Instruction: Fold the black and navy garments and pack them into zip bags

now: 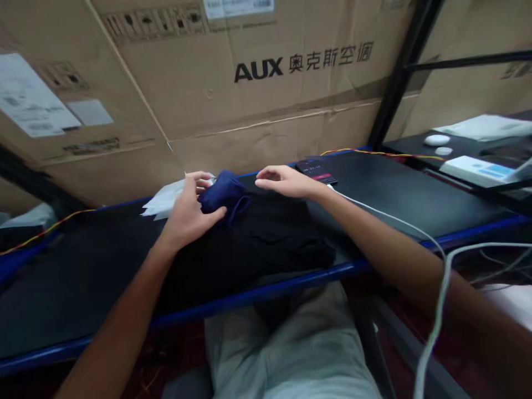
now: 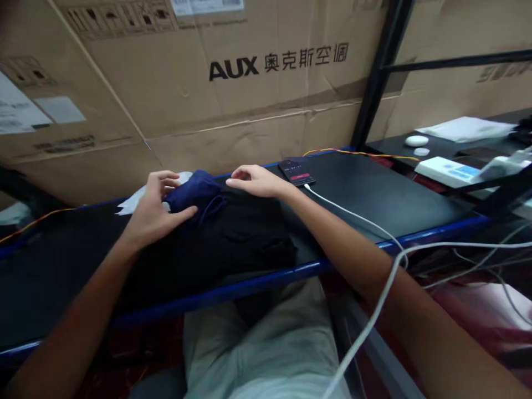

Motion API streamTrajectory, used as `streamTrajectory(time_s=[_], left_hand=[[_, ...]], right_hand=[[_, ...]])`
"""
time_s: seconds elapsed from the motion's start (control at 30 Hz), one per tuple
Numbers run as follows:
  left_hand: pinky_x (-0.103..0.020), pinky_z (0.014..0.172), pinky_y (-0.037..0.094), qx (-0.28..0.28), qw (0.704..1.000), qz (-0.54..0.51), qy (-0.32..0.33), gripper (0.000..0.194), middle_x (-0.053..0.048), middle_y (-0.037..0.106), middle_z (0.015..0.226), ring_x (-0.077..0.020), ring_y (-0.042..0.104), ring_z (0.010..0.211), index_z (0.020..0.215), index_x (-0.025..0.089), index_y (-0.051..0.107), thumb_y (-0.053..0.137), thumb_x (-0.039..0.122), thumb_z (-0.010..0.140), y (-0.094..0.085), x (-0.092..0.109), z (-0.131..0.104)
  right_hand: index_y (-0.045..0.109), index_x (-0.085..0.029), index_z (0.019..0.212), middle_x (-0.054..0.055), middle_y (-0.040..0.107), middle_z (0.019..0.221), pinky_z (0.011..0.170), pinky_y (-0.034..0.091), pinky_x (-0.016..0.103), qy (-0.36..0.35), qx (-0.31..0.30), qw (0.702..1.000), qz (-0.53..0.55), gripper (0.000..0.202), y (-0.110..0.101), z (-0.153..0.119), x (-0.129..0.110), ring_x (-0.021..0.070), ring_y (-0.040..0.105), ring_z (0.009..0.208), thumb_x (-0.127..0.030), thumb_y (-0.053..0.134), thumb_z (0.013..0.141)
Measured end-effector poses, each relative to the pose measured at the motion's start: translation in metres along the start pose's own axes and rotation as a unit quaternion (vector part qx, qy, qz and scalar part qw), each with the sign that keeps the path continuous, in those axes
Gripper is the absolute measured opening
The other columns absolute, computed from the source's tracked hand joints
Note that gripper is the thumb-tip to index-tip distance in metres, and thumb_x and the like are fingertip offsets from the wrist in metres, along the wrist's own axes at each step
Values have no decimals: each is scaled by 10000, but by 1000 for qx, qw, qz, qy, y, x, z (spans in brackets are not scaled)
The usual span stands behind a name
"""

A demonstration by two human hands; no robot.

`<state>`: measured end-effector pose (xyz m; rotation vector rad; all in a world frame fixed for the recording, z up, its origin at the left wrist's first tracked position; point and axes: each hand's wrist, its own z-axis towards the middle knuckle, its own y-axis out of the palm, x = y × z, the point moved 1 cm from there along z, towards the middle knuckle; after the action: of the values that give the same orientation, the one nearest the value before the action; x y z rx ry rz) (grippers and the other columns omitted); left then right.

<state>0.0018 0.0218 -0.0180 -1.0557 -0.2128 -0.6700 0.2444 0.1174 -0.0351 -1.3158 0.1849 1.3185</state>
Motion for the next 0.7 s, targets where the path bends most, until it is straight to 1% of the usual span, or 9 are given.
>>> streamTrajectory(time_s=[0.1,0.13,0.2,0.3,0.4,0.47,0.53,0.6,0.7], left_hand=[[-412,1033,448,-131,988,-23,83,552,-79,598,1282,-277,560,1214,1251,244,507,704,416,764,2,12,-5],[-413,1063,429,-157,982,-27,98,555,-79,591,1319,-279,547,1242,1273,245,514,695,432,783,3,15,-7],[-414,1080,418,-153,982,-34,105,610,-89,572,1364,-281,534,1267,1331,236,489,687,462,800,5,18,-8],[-417,984,481,-109,991,-20,70,618,-110,608,1299,-286,582,1195,1315,207,498,673,515,808,7,13,-6],[-407,856,517,-126,992,15,23,526,-99,689,1085,-274,656,998,1197,189,577,617,571,838,11,5,-4],[-397,823,519,-148,989,11,8,511,-90,705,1021,-262,669,932,1172,185,591,588,586,855,14,3,-3],[-398,842,518,-158,987,-12,5,507,-90,708,1048,-260,670,949,1177,189,586,588,583,858,16,5,-4],[-410,889,516,-166,985,-38,9,506,-91,699,1116,-265,664,1011,1202,205,567,604,571,853,19,8,-6],[-432,940,515,-173,981,-89,-8,529,-91,681,1166,-272,655,1075,1209,227,533,664,551,811,20,10,-8]], right_hand=[[675,-122,1060,96,727,1035,858,511,316,-3,12,1000,11,384,1,0,0,182,653,931,-461,608,893],[672,-121,1065,98,724,1039,863,511,319,-2,17,1000,14,389,2,0,0,182,651,933,-464,604,897],[659,-118,1095,108,713,1070,883,509,333,-2,22,1000,18,406,4,-1,0,188,645,957,-465,610,891],[638,-138,1168,112,680,1167,933,499,370,-41,-5,999,3,443,8,-3,-1,209,625,1038,-418,681,828],[633,-155,1209,113,640,1246,998,466,413,-109,-64,991,-37,436,11,-5,-3,236,589,1140,-291,673,796],[628,-138,1231,133,610,1287,1054,421,441,-144,-91,983,-64,468,10,-7,-6,259,557,1207,-203,636,767],[611,-143,1271,149,549,1371,1099,370,473,-168,-109,976,-92,571,9,-9,-9,291,502,1285,-144,637,700],[566,-196,1340,139,453,1482,1124,317,525,-177,-129,967,-127,708,8,-11,-13,323,409,1374,-110,640,640],[466,-270,1432,116,352,1569,1116,260,603,-175,-160,955,-179,855,10,-16,-18,341,290,1451,-73,607,613]])
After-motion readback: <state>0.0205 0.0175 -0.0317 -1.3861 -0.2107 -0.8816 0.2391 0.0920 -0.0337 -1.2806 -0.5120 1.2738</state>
